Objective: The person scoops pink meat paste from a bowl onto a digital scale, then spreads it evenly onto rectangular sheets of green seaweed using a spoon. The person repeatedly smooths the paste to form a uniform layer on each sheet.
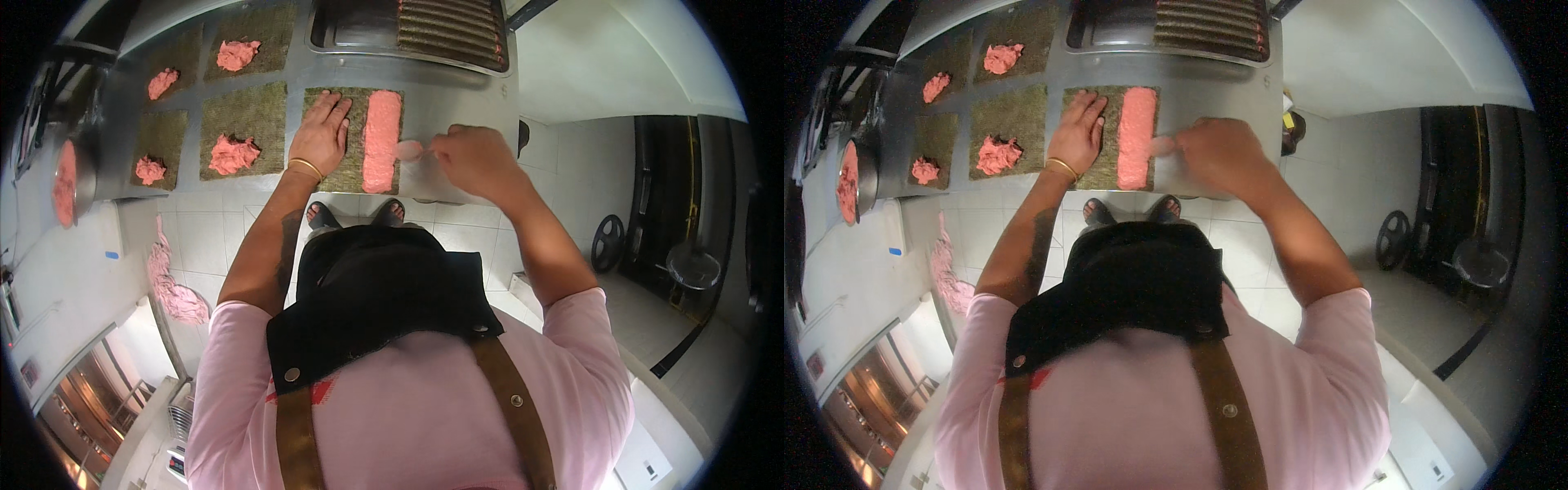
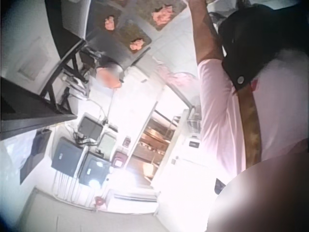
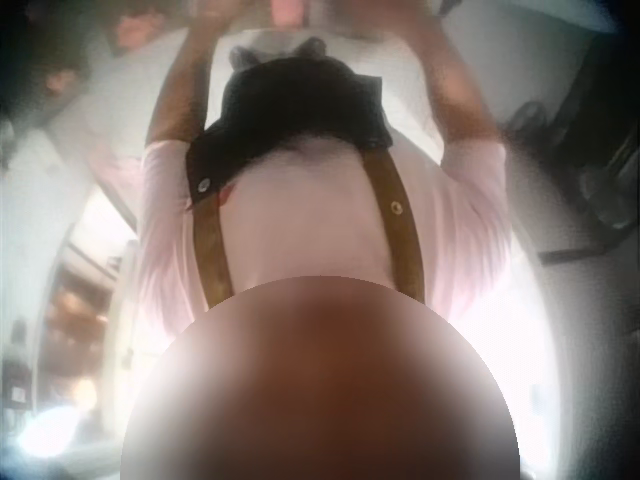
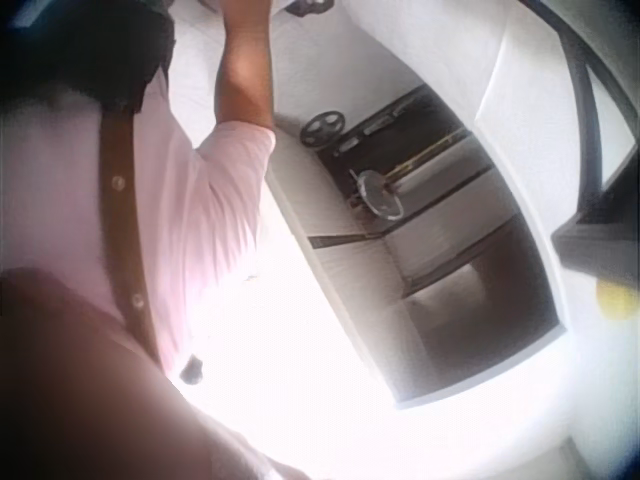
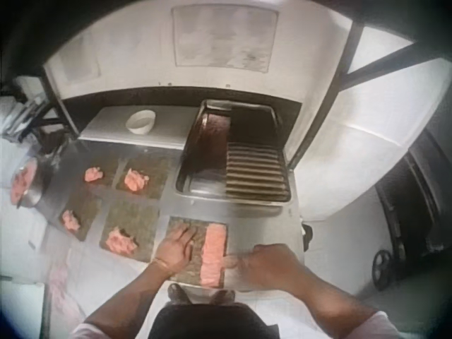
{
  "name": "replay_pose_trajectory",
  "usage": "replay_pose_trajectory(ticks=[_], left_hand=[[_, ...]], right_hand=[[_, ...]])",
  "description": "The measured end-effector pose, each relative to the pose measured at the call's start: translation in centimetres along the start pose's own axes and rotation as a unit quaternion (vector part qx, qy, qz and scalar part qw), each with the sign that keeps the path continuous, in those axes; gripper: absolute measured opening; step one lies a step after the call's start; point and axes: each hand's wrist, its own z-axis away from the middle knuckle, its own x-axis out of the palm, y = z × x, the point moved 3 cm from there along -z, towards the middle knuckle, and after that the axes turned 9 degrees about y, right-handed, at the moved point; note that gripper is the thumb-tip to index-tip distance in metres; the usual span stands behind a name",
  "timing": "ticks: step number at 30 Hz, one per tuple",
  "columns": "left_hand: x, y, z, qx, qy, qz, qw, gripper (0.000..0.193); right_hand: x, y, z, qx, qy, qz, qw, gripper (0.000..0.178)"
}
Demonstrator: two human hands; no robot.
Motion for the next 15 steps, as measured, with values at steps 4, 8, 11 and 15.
replay_pose_trajectory(ticks=[4,8,11,15], left_hand=[[-0.1,-0.1,0.0,-0.005,-0.007,0.003,1.0,0.038],[0.0,0.0,-0.1,-0.004,-0.008,0.007,1.0,0.039],[-0.1,-0.1,0.1,-0.012,-0.007,0.01,1.0,0.039],[-0.3,-0.1,0.1,-0.017,-0.007,0.004,1.0,0.04]], right_hand=[[0.0,0.7,-3.1,-0.046,0.076,-0.023,0.996,0.015],[2.0,1.3,-7.3,-0.043,-0.005,0.034,0.998,0.014],[1.8,2.7,-6.9,-0.055,-0.027,0.05,0.997,0.015],[-0.4,2.8,-6.5,-0.066,-0.018,0.024,0.997,0.015]])
